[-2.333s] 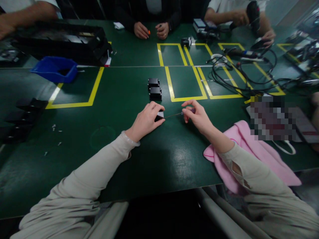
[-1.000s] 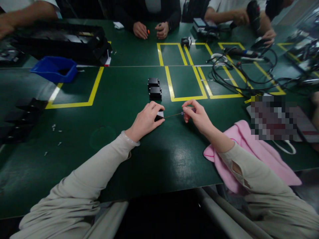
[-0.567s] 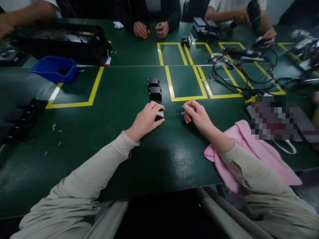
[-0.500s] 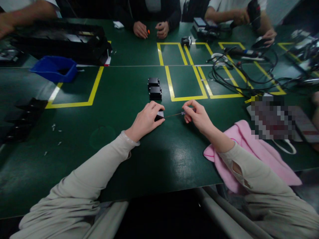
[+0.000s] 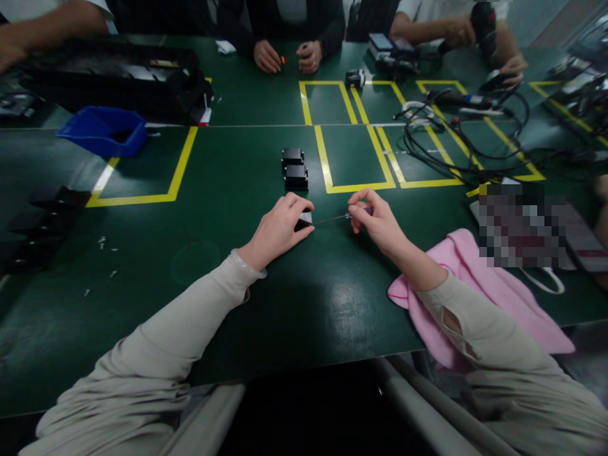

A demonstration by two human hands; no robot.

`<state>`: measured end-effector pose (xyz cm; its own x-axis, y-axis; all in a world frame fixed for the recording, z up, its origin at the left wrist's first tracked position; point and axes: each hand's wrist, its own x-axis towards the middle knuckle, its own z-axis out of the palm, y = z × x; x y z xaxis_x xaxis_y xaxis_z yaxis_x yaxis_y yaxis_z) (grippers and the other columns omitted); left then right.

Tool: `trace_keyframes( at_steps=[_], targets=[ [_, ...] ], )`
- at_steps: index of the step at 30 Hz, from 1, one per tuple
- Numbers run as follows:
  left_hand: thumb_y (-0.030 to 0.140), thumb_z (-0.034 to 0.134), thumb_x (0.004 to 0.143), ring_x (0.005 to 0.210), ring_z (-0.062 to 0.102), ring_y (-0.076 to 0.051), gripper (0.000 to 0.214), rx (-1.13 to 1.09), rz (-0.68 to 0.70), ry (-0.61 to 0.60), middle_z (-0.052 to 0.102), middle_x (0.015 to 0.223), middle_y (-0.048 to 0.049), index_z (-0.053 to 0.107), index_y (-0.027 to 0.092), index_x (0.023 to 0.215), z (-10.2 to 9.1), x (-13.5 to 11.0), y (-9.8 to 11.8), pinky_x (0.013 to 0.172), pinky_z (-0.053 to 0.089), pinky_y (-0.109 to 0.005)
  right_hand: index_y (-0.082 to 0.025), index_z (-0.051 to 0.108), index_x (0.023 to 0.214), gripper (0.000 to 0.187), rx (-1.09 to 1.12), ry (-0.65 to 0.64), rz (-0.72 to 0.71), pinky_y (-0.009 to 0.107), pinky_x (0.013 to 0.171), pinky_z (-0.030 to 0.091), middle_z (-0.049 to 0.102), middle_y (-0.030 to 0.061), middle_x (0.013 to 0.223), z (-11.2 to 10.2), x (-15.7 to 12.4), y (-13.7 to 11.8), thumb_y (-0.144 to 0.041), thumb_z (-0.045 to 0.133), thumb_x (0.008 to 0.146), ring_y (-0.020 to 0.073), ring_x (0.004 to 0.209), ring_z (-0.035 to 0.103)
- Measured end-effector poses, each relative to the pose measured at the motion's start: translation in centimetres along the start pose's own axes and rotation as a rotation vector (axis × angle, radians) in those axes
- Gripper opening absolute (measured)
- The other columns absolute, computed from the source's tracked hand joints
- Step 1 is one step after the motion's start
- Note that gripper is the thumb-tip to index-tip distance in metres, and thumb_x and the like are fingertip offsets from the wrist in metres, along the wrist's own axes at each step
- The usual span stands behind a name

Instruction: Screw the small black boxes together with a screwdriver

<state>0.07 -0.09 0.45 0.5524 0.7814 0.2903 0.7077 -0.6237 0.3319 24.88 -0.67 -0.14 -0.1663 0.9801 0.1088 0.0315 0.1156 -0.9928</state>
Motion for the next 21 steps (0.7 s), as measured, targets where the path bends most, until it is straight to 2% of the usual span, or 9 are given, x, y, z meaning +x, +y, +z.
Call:
trace_keyframes(
  at_steps=[3,7,9,14,19,21],
  targets=[
    [0.025,0.068,0.092,0.110,0.059,-0.026,0.033,0.006,0.003,0.000,0.059,0.121,-0.0088,0.053,0.020,0.121,0.01,0.00,0.01,0.088,0.056,-0.039,-0.023,0.054,0.092,0.024,-0.009,0.000,0.011,0.025,0.050,0.040,0.050,-0.0106,0.055,0.06,-0.10,-0.21,-0.039,0.072,0.090,0.0082,0.046,0.049],
    [0.025,0.068,0.092,0.110,0.060,-0.026,0.032,0.000,0.004,0.006,0.059,0.120,-0.0087,0.054,0.020,0.121,0.00,0.00,0.00,0.087,0.056,-0.039,-0.025,0.051,0.087,0.030,0.036,-0.013,0.042,0.026,0.046,0.040,0.039,-0.0129,0.047,0.23,-0.13,-0.34,-0.049,0.067,0.093,0.0082,0.041,0.040],
    [0.025,0.068,0.092,0.110,0.060,-0.025,0.032,0.004,0.001,0.005,0.059,0.120,-0.0085,0.054,0.021,0.121,-0.02,0.01,0.02,0.087,0.056,-0.039,-0.025,0.052,0.088,0.029,0.028,-0.006,0.029,0.026,0.046,0.039,0.039,-0.0130,0.047,0.23,-0.09,-0.31,-0.046,0.070,0.092,0.0081,0.041,0.040],
    [0.025,0.067,0.092,0.110,0.059,-0.026,0.033,0.011,-0.001,-0.006,0.059,0.121,-0.0091,0.054,0.020,0.122,-0.10,0.05,0.11,0.088,0.056,-0.039,-0.023,0.054,0.090,0.023,-0.003,0.001,0.007,0.025,0.049,0.038,0.051,-0.0103,0.055,0.13,-0.07,-0.37,-0.035,0.073,0.089,0.0083,0.045,0.050],
    [0.024,0.067,0.092,0.111,0.059,-0.025,0.032,0.005,0.005,-0.001,0.059,0.121,-0.0083,0.054,0.020,0.121,-0.07,0.04,0.04,0.087,0.056,-0.038,-0.024,0.052,0.086,0.026,0.038,-0.002,0.028,0.025,0.045,0.037,0.038,-0.0132,0.046,0.14,-0.07,-0.34,-0.044,0.067,0.094,0.0078,0.039,0.041],
    [0.025,0.068,0.092,0.110,0.059,-0.025,0.033,0.014,0.006,-0.001,0.059,0.121,-0.0085,0.054,0.020,0.122,-0.06,0.03,0.01,0.087,0.056,-0.038,-0.023,0.053,0.087,0.025,0.011,0.009,0.014,0.025,0.046,0.036,0.042,-0.0124,0.048,0.12,-0.06,-0.29,-0.041,0.070,0.091,0.0077,0.041,0.043]
  ],
)
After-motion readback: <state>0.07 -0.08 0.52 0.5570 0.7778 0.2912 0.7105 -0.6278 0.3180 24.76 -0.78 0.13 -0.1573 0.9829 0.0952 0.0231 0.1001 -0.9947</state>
